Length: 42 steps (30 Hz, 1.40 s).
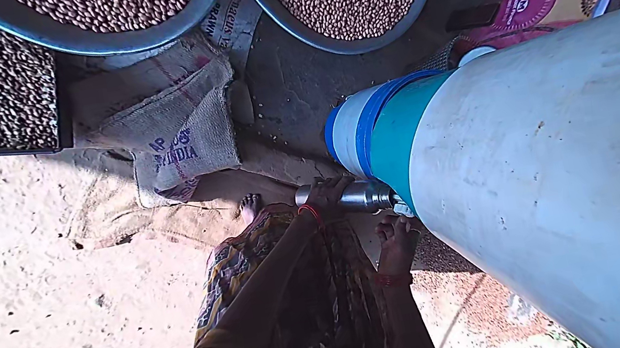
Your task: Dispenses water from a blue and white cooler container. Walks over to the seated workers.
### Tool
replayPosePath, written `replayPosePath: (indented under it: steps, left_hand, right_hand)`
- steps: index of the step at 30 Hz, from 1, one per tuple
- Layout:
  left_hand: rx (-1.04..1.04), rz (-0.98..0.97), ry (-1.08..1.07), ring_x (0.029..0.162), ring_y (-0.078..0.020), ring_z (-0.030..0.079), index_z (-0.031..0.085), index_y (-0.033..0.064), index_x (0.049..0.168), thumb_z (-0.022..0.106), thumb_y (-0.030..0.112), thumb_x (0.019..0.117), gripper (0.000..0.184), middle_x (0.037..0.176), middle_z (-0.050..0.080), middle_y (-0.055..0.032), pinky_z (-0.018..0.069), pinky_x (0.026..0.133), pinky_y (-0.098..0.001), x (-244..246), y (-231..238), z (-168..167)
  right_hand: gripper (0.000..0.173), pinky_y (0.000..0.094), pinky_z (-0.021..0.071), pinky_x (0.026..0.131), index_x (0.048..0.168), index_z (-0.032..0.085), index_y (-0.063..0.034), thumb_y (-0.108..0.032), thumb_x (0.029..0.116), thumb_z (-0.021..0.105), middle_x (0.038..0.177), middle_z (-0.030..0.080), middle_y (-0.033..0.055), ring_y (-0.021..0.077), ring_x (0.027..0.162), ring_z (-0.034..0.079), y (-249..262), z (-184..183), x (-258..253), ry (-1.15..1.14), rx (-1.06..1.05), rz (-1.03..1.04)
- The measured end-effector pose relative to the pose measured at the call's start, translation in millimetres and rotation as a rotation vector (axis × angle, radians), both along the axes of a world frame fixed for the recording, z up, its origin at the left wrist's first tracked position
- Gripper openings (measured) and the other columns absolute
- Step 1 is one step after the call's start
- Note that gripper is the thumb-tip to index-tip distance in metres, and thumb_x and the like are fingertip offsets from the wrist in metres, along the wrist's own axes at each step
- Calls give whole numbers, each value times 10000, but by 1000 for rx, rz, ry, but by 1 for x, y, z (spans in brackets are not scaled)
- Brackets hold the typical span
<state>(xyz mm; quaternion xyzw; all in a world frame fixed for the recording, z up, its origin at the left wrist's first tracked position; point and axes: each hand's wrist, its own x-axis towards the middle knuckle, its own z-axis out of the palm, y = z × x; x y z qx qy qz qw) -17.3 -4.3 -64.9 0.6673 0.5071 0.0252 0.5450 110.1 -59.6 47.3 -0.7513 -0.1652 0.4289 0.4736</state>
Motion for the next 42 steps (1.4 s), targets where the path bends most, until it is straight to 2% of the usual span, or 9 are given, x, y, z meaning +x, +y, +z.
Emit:
replayPosePath:
  steps: [12,18,24,28,31,35,42]
  left_hand:
    - [-26,-4,5,1323,-352,548,520,107,1470,821,257,835,718,1425,591,-151,317,1127,-618,0,2,3]
    - [-17,-7,3,1296,-345,563,528,116,1458,829,232,809,725,1401,602,-143,351,1095,-625,3,1,-1]
    - [-94,-64,18,1359,-335,512,470,123,1501,798,237,849,739,1463,556,-138,279,1152,-604,1,7,7]
    - [-40,-5,-11,1321,-344,553,513,102,1472,831,237,826,733,1421,594,-149,308,1134,-620,1,3,3]
    - [-99,-53,-2,1375,-330,503,463,105,1507,800,214,851,745,1483,544,-141,264,1165,-598,1,7,7]
    - [-28,-9,-9,1327,-325,554,505,91,1477,837,228,817,752,1429,592,-146,299,1154,-592,1,2,2]
    - [-10,-7,-8,1308,-318,567,514,100,1469,834,246,815,742,1409,604,-141,304,1149,-597,2,-1,-4]
  right_hand:
    - [162,165,558,575,1075,454,-78,-68,1086,293,747,624,-50,14,586,629,-1,-1,-2,34,-25,18]
    - [176,168,560,592,1052,462,-75,-78,1088,290,735,625,-47,26,590,633,-1,0,-1,36,-52,21]
    - [177,169,557,588,1059,464,-74,-95,1096,293,740,623,-45,21,592,631,1,1,-2,13,-71,34]
    - [196,171,555,593,1057,468,-79,-110,1098,279,738,624,-49,23,591,628,2,2,-2,21,-75,38]
    - [222,167,552,579,1036,470,-81,-118,1103,262,721,638,-50,20,579,630,3,5,-1,35,-80,37]
    - [236,169,552,570,1038,470,-87,-136,1108,250,727,636,-51,25,575,631,3,6,0,50,-93,45]
    - [285,168,555,566,1039,468,-69,-171,1122,215,727,628,-45,24,562,625,3,5,0,63,-122,61]
